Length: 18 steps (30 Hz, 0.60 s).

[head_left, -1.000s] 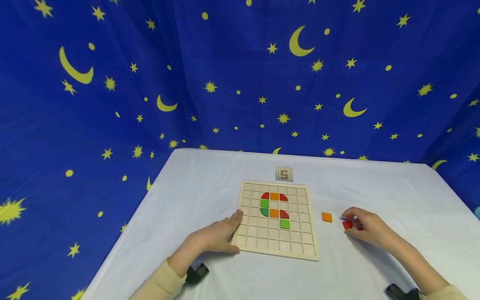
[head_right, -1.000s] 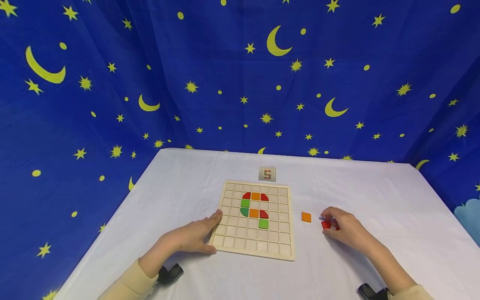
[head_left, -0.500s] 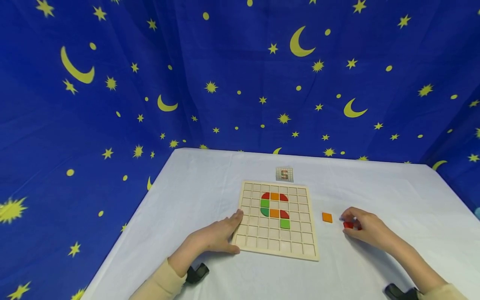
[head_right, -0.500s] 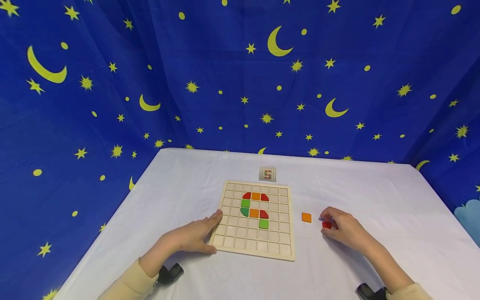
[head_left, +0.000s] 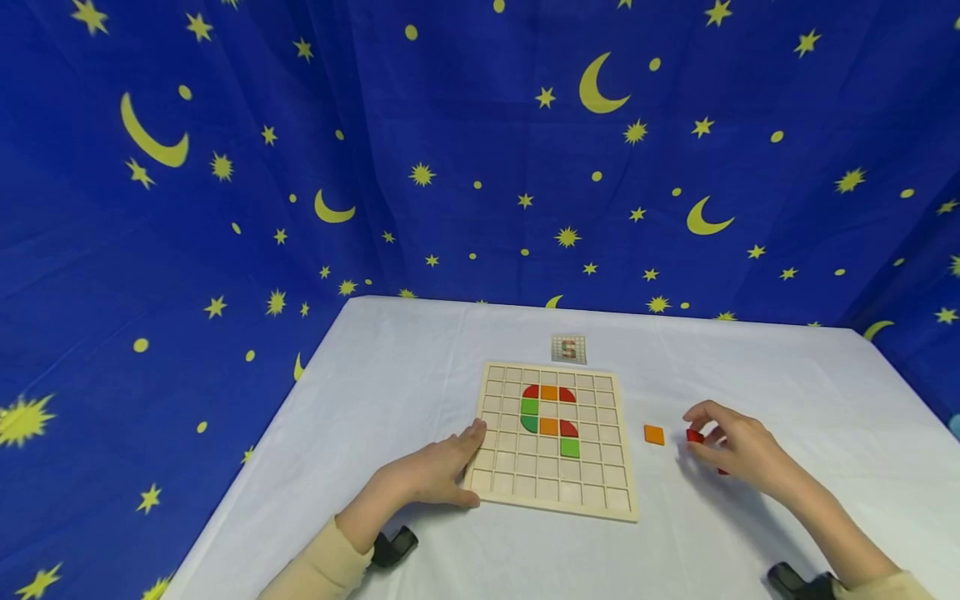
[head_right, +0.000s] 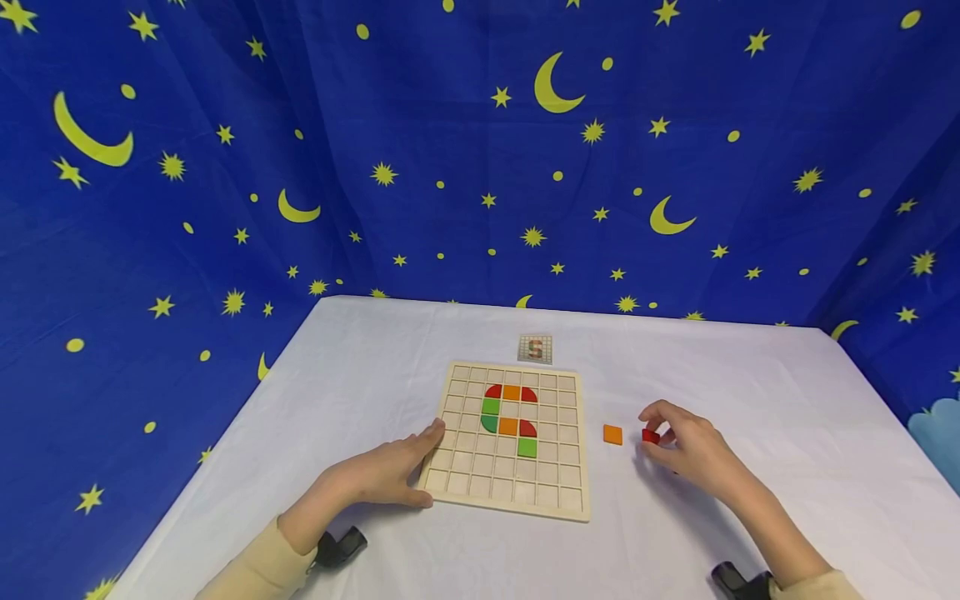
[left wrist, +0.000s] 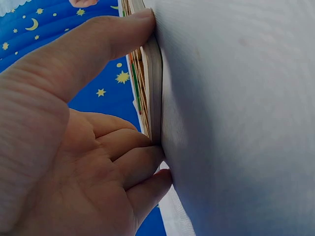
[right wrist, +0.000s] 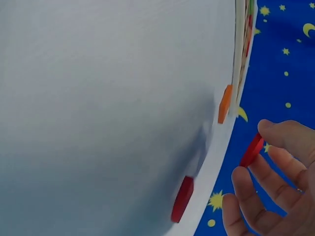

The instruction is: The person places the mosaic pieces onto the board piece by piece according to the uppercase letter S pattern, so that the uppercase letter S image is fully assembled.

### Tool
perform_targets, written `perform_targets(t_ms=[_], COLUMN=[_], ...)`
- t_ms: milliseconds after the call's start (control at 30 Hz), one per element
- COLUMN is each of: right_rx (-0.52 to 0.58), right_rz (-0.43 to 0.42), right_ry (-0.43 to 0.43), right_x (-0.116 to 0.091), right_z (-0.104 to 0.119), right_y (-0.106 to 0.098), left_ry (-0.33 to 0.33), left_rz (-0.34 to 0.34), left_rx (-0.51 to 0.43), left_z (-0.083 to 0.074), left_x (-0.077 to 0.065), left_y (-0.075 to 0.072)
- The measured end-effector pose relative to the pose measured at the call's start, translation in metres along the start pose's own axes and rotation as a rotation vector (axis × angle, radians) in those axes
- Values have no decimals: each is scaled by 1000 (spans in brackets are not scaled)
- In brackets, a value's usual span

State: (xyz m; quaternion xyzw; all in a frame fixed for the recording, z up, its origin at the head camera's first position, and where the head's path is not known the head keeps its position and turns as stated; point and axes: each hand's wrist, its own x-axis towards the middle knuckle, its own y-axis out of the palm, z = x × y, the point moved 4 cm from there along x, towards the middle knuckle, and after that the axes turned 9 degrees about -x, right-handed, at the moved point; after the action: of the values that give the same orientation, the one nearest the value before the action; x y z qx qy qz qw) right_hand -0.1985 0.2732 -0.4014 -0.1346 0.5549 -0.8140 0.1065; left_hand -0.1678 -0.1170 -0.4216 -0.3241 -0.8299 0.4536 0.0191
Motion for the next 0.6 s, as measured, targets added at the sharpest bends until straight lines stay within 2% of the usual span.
perform_targets(t_ms=[267,600], right_rx=[-34,-49], right_rz=[-46,-71], right_ry=[-56,-64], right_x=[2,3], right_z=[12,21], right_y=[-3,-6], left_ry=[3,3], left_rz=[-1,0], left_rx=[2,6], left_z=[0,2], left_x=[0,1], left_y=[0,0])
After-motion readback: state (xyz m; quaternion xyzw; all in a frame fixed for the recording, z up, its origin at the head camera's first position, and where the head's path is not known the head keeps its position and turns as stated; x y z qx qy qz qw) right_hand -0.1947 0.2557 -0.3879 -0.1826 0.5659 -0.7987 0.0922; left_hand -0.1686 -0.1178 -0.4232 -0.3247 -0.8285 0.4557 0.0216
